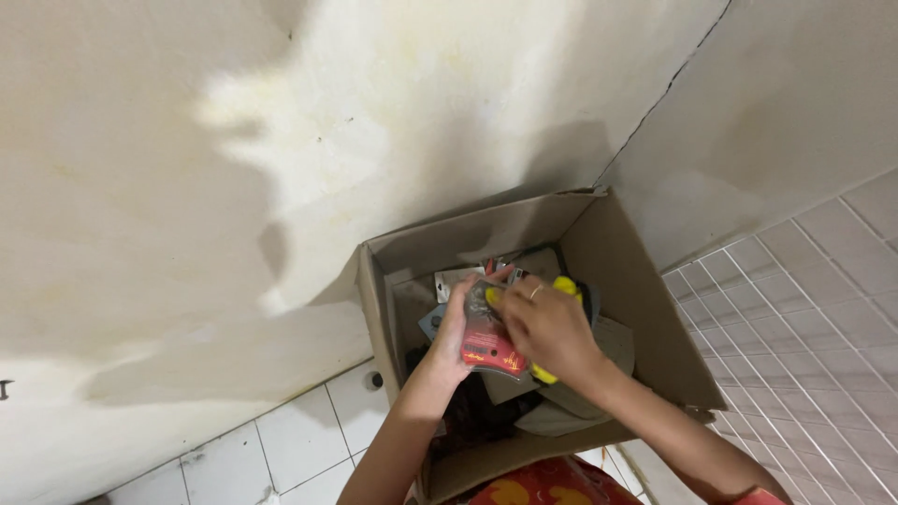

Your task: The recorder takes packaged motorcycle parts out of a box, wipes them with a yellow cloth, and hangs them on a wire display rack.

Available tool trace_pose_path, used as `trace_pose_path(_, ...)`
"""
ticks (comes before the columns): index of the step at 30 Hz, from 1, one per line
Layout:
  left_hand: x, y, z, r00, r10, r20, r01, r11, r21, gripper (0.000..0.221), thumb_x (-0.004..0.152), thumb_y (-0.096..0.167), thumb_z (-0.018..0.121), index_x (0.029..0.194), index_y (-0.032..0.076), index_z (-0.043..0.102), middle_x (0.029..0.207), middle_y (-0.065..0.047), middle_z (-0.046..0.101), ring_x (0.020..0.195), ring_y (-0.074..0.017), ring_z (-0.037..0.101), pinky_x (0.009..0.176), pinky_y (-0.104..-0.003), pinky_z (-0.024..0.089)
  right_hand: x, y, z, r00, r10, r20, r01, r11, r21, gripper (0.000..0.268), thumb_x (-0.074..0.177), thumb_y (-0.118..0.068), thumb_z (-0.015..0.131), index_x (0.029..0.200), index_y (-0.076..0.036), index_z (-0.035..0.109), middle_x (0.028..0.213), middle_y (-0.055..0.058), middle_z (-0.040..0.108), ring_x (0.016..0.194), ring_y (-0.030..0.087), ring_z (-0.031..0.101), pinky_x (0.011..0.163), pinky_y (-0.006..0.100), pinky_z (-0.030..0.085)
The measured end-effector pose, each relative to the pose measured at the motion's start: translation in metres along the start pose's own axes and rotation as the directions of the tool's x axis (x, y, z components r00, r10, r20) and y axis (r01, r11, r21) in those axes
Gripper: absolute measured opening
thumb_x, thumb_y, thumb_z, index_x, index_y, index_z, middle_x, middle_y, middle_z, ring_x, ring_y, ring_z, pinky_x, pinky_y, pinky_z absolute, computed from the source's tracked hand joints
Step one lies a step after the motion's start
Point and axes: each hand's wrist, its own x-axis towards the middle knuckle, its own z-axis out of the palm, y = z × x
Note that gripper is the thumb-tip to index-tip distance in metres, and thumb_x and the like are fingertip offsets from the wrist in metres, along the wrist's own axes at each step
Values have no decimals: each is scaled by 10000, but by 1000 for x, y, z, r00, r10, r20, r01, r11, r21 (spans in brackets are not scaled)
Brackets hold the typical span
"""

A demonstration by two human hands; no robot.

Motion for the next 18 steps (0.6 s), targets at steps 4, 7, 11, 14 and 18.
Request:
trace_pose_path(4, 0, -2, -4, 1000, -5, -25, 5, 1000, -17, 638, 950, 566, 513, 1441, 177, 631, 1165, -228, 738, 998, -323, 744, 872, -422, 608, -47, 4, 38, 992, -29, 127, 5, 982, 186, 195, 829, -95, 642, 658, -144, 563, 765, 31, 650, 708, 287, 660, 578, 374, 531)
trace_pose_path(7, 7, -9, -12, 998, -44, -42, 45, 999, 29, 632, 949, 576, 519, 1430, 184, 641, 1184, -218, 736, 1019, -320, 739, 886, -414, 604, -33, 16, 34, 991, -74, 110, 44, 968, 248, 229, 850, -89, 624, 646, -145, 535, 749, 23, 621, 715, 284, 653, 579, 356, 525)
trace_pose_path(11, 27, -19, -46, 993, -97, -70, 97, 995, -5, 620, 914, 555, 665, 1415, 191, 665, 1202, -222, 729, 970, -360, 743, 844, -405, 600, 21, 5, -9, 996, -76, 37, 74, 997, 33, 162, 842, -78, 667, 713, -111, 574, 805, 55, 642, 803, 294, 672, 620, 372, 539)
trace_pose_path(14, 8, -6, -23, 1000, -24, -11, 24, 999, 42, 648, 961, 596, 538, 1473, 203, 601, 1180, -268, 720, 969, -351, 735, 871, -446, 602, -10, 7, 17, 995, -87, 41, 88, 996, -12, 135, 855, -91, 647, 730, -130, 614, 843, 50, 643, 765, 289, 664, 616, 383, 549)
trace_pose_path(18, -4, 2, 0, 1000, 5, -9, -6, 998, -56, 678, 942, 554, 507, 1505, 180, 559, 1169, -271, 722, 981, -386, 741, 886, -463, 597, -31, -13, 23, 992, -84, 98, 41, 927, 373, 268, 888, -76, 603, 658, -152, 488, 805, -1, 624, 714, 273, 637, 607, 339, 528)
